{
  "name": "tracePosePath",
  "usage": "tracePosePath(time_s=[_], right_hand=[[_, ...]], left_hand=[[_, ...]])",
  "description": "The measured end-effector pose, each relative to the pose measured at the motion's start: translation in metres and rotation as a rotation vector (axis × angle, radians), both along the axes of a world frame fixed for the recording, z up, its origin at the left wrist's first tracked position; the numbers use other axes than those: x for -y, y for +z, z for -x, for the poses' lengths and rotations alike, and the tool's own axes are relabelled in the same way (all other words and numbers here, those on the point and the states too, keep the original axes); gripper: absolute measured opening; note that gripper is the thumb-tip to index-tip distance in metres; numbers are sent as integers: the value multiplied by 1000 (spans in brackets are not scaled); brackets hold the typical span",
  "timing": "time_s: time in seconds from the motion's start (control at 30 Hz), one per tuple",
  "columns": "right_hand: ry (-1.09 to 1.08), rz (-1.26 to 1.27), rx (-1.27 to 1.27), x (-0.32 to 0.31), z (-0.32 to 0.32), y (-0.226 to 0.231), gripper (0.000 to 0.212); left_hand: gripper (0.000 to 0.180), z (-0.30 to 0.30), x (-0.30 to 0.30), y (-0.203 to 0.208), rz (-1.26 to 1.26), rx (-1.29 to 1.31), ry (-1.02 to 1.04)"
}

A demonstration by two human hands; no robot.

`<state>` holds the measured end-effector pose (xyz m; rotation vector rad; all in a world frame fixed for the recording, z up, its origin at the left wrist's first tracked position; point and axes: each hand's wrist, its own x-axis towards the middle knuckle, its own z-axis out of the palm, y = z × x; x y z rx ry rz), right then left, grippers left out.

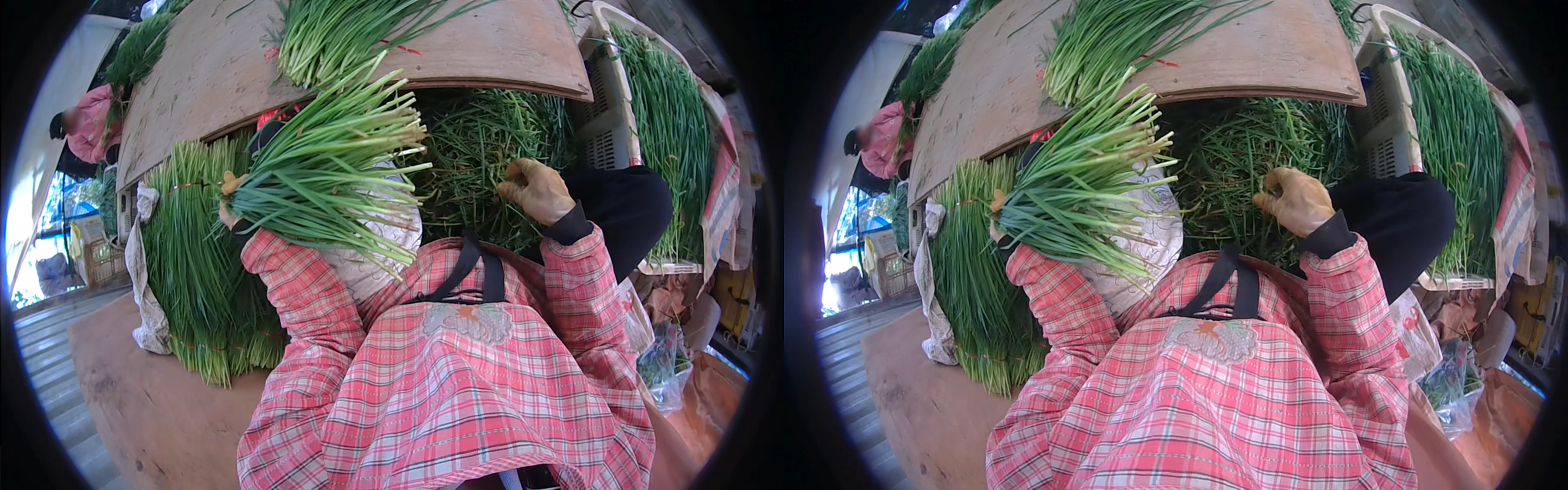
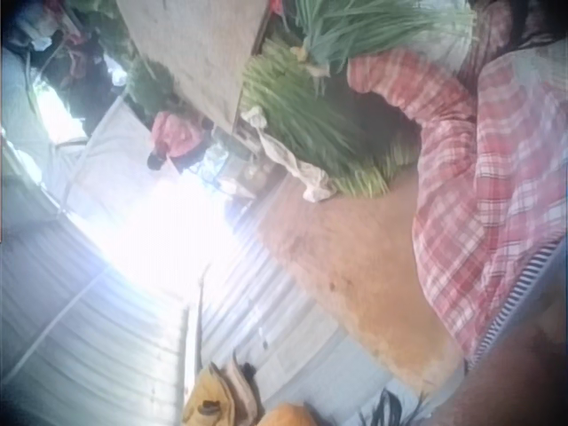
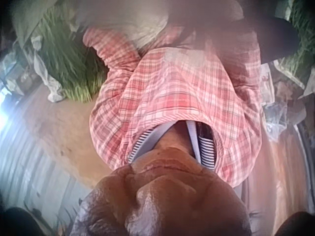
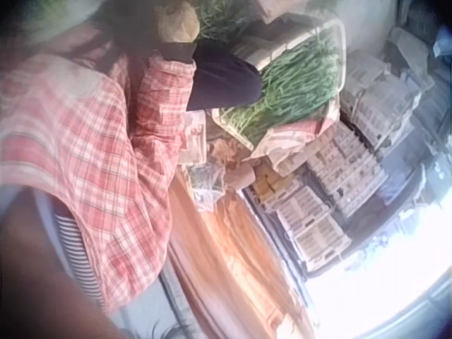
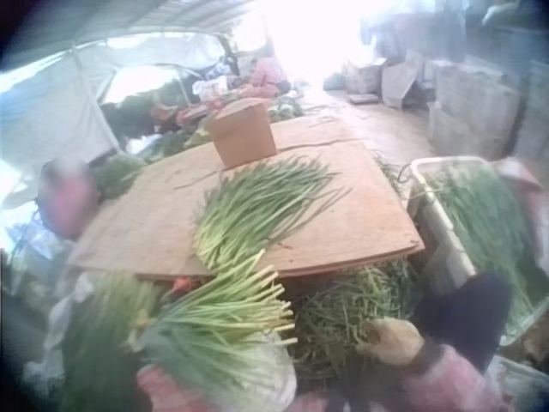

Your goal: The person sorts a bunch of leeks by hand, removing outer leaves and debris before placing them into a basket.

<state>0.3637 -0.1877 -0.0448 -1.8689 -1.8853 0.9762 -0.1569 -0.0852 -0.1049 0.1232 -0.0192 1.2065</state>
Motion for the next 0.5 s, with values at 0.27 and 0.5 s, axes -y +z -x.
tracePosePath(time_s=[0.27,0.5], right_hand=[[-105,153,-1264,-45,101,8,51],[81,349,-816,-8,90,21,26]], left_hand=[[31,-53,-3,16,-145,-687,602],[25,-63,11,29,-96,-300,494]])
